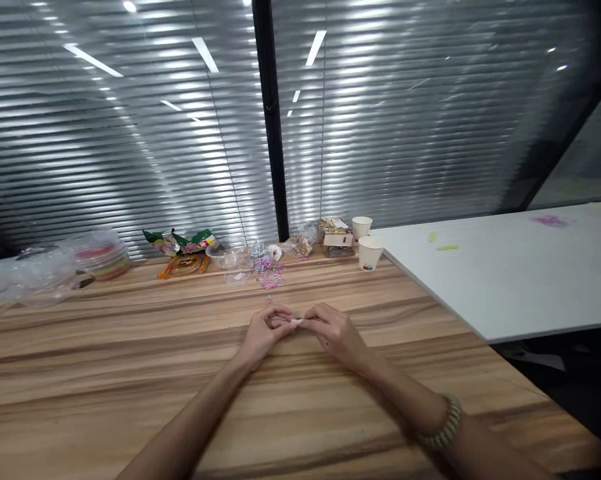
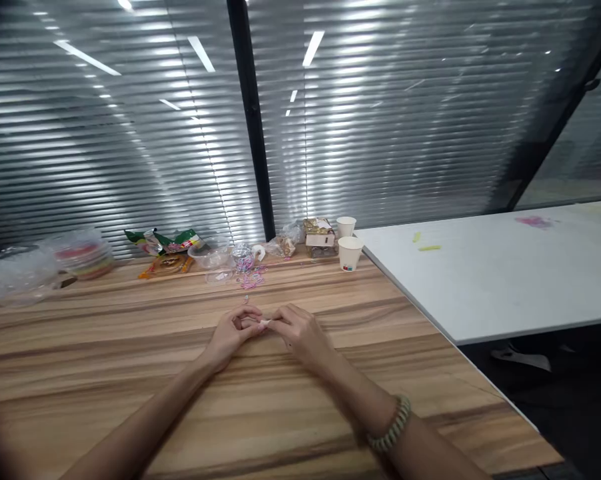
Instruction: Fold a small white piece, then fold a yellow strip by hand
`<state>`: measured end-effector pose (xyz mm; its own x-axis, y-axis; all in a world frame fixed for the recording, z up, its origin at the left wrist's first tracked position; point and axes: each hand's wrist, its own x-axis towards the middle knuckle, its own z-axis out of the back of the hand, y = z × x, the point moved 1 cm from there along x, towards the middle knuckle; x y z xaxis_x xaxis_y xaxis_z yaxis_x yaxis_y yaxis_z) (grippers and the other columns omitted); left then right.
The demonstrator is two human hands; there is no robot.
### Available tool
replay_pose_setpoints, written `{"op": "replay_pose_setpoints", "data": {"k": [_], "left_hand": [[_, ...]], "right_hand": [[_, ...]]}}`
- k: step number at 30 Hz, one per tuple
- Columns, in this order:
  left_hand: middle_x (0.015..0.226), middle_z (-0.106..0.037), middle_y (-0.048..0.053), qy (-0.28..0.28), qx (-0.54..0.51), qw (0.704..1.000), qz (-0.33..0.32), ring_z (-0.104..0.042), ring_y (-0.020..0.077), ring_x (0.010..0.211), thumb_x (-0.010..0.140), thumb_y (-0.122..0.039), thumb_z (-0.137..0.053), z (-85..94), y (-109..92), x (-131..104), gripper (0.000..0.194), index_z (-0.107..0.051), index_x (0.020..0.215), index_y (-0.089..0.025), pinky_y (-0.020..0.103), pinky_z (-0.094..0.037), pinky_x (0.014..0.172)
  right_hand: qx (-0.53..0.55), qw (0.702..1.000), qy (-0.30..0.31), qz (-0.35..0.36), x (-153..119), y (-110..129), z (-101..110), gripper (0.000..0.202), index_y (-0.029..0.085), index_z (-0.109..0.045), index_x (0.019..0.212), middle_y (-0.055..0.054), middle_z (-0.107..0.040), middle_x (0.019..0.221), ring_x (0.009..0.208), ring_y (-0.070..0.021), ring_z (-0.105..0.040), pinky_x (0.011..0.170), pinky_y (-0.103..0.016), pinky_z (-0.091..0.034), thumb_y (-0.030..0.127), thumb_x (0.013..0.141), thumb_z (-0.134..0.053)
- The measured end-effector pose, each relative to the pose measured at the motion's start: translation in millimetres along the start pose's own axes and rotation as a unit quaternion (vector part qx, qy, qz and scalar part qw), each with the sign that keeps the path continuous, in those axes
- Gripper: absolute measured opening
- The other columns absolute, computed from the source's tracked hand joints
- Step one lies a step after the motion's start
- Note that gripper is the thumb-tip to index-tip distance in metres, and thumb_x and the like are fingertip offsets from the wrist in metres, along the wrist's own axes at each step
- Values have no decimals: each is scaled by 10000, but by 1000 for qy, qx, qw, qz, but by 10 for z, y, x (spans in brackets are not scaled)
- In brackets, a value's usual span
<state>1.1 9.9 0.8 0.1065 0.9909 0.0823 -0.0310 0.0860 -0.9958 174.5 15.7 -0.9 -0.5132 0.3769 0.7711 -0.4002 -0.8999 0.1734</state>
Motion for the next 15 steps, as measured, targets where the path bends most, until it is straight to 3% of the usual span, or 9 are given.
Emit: {"op": "replay_pose_setpoints", "data": {"k": [5, 10, 15], "left_hand": [[752, -657, 46, 4, -11, 1000, 14, -618, 156, 717, 528, -273, -768, -13, -24, 2, 333, -608, 786, -137, 271, -490, 711], [720, -659, 45, -2, -27, 999, 20, -620, 154, 677, 488, -248, -790, -17, -26, 9, 335, -614, 746, -126, 268, -497, 686], [666, -649, 20, -28, -68, 997, 32, -616, 144, 650, 450, -226, -809, -22, 5, 21, 348, -601, 712, -131, 270, -496, 676]], "right_hand": [[44, 998, -1, -38, -16, 0, 30, 251, 184, -631, 910, -53, -564, 801, 752, -153, -503, 656, -263, -432, 79, 850, -411], [49, 999, 15, -17, -16, 74, 47, 280, 195, -622, 930, -54, -608, 894, 819, -170, -514, 732, -310, -446, 51, 839, -399], [86, 994, -28, -55, -9, 75, 21, 246, 187, -611, 938, -52, -634, 871, 803, -164, -552, 710, -301, -476, 64, 850, -417]]}}
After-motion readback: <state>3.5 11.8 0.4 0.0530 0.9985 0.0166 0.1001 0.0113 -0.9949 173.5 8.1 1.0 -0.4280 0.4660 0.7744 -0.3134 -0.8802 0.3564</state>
